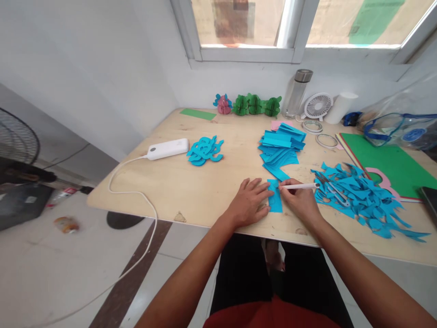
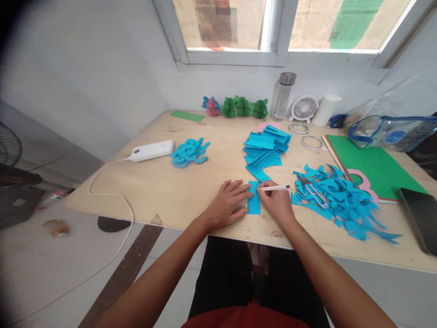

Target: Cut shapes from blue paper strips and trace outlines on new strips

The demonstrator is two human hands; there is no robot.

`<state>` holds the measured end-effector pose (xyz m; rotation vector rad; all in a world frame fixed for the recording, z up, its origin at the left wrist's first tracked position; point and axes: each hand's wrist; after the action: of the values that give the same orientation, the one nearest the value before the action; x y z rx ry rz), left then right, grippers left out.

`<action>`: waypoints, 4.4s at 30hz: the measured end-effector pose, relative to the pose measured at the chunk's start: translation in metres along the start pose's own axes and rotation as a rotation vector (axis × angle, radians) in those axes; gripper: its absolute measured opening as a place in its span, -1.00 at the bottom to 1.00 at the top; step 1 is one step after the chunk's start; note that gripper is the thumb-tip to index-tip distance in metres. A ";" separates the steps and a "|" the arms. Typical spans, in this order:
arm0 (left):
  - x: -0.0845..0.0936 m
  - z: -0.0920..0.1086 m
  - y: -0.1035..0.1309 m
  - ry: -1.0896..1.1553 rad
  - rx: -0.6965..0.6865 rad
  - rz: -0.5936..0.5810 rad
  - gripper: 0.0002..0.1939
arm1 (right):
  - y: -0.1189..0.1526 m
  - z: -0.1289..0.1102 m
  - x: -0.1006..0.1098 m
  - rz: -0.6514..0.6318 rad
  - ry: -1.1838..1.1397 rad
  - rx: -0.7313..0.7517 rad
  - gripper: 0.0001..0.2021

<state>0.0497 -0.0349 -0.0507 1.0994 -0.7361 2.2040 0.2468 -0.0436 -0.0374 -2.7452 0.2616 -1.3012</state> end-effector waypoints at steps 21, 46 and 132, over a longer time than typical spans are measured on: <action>0.003 0.002 -0.001 0.009 0.012 -0.021 -0.58 | 0.004 0.003 0.000 -0.002 -0.004 0.008 -0.80; 0.002 0.003 -0.001 0.023 0.025 -0.007 -0.58 | 0.016 -0.005 0.005 -0.018 -0.020 0.023 -0.79; 0.003 0.004 -0.001 0.028 0.033 -0.024 -0.62 | 0.014 -0.002 0.006 -0.078 -0.092 -0.029 -0.84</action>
<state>0.0505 -0.0364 -0.0462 1.0860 -0.6735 2.2145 0.2475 -0.0587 -0.0339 -2.8575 0.1692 -1.1926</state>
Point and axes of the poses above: each hand's wrist, its own y-axis away from the middle knuckle, its own x-axis out of the back of the hand, z = x × y, and after that the axes turned 11 degrees about y, right-handed
